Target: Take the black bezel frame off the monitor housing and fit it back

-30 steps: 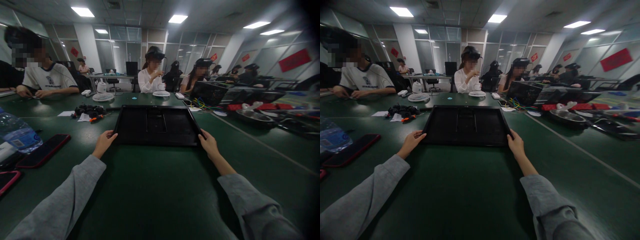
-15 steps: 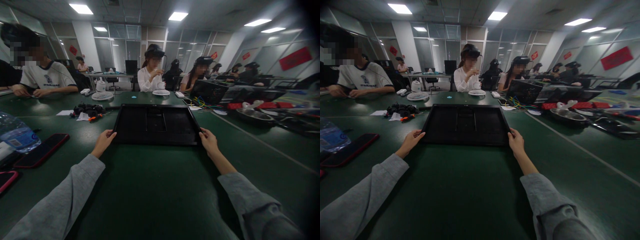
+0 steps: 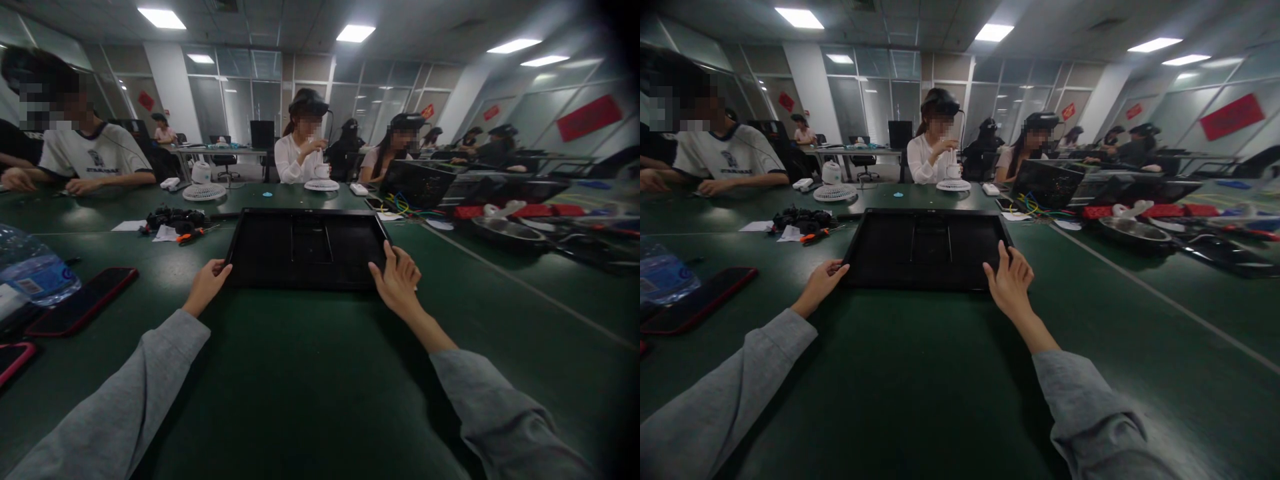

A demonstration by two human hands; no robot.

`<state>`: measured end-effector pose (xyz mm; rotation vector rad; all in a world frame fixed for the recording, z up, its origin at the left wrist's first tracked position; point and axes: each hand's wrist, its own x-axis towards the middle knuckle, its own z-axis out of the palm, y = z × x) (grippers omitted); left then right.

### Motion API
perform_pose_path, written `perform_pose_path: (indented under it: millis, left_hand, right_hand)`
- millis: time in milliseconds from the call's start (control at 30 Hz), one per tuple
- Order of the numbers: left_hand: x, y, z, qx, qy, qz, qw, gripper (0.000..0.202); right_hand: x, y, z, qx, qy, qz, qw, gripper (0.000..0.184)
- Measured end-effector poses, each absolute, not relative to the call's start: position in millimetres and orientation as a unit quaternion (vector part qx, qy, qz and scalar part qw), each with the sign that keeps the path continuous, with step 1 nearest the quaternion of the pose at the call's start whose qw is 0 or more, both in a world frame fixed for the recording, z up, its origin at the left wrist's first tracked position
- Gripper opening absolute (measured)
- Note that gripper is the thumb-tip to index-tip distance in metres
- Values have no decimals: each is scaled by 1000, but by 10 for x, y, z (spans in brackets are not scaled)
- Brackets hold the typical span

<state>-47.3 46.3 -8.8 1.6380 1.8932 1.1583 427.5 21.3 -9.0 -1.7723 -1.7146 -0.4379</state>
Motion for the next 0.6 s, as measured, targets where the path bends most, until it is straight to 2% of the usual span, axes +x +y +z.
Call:
perform_pose_path:
  millis: [133, 233, 333, 467, 600]
  left_hand:
    - [-475, 459, -93, 589, 674, 405, 188, 41]
    - [-495, 472, -122, 592, 674, 401, 186, 42]
    - [-523, 493, -161, 601, 668, 398, 188, 47]
    - [-540, 501, -185, 604, 663, 402, 185, 49]
    - [-534, 482, -181, 611, 655, 408, 175, 47]
  right_hand:
    - [4158, 204, -184, -650, -692, -182, 256, 65]
    - [4135, 192, -194, -649, -695, -176, 254, 64]
    - [4156, 187, -134, -652, -685, -159, 282, 66]
    - [4380, 249, -86, -694, -603, -151, 362, 64]
    - [4784, 398, -243, -738, -534, -95, 401, 71]
